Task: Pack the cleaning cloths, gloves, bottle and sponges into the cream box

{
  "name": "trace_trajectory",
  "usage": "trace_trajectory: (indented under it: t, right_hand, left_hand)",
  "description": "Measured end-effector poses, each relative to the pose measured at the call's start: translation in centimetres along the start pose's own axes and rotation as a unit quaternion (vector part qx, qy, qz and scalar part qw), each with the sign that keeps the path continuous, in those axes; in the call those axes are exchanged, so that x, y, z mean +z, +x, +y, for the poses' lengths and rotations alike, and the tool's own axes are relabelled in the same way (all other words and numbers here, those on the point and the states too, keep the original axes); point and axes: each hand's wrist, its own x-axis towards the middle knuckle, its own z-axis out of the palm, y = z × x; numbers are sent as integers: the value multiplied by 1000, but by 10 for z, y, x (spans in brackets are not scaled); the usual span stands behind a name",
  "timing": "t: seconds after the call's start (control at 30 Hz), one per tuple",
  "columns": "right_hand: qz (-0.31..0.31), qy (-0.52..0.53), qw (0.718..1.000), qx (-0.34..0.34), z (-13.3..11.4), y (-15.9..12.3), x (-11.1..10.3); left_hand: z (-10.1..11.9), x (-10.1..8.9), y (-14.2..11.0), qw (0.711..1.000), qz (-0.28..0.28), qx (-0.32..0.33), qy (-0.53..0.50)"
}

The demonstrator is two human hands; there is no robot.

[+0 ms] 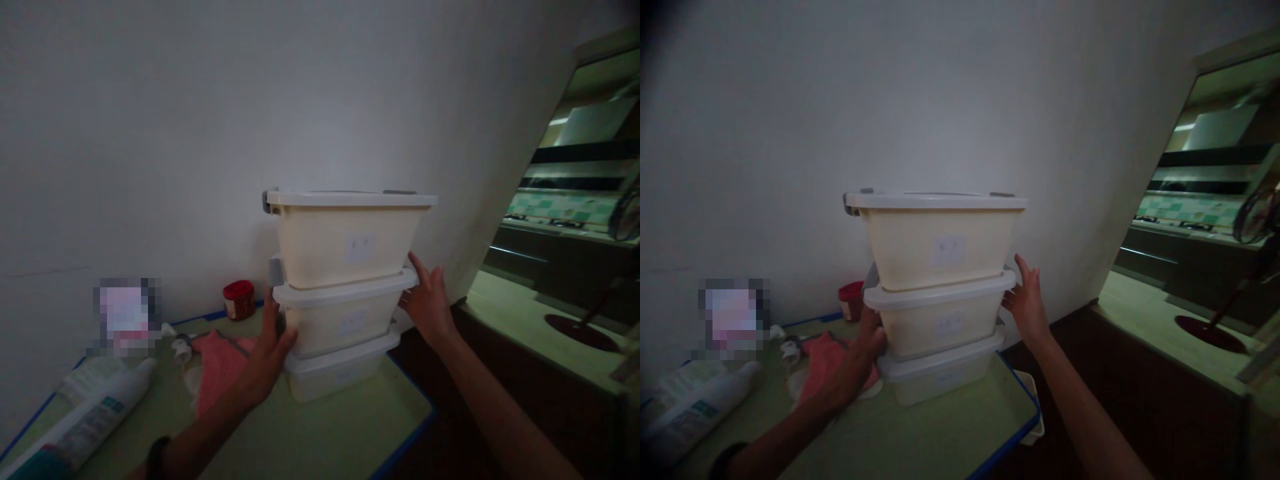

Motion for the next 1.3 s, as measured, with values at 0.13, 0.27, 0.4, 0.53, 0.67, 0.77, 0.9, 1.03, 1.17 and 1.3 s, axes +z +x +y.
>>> trace_trajectory:
  t: [0.13,0.27,0.4,0.53,0.67,0.77,0.9,1.03,1.17,1.3]
  right_hand:
    - [26,-33,999,-3,44,-9,9]
    - [73,-77,994,13,70,-6,17]
    - [89,-103,991,6,80,17,23]
    - [58,-118,991,-19,90,47,32]
    - [36,-124,991,-23,98,76,46]
    - [39,-128,991,-3,104,96,57]
    - [41,-128,991,19,110,119,70]
    - [41,-126,991,24,115,134,79]
    - [45,-129,990,25,121,145,84]
    - [52,-135,989,23,127,151,86]
  left_hand:
    - [-27,7,-9,994,-10,10,107]
    - [-31,11,5,994,-5,11,111]
    - [-42,12,27,995,20,5,101]
    - [-54,12,50,994,29,26,105]
    - [-64,10,70,991,46,37,122]
    - [-73,9,85,988,62,45,131]
    - [-85,5,102,987,76,61,131]
    - [-95,1,116,987,89,64,121]
    - [-102,-2,127,988,96,57,107]
    - [-106,-3,132,988,103,52,105]
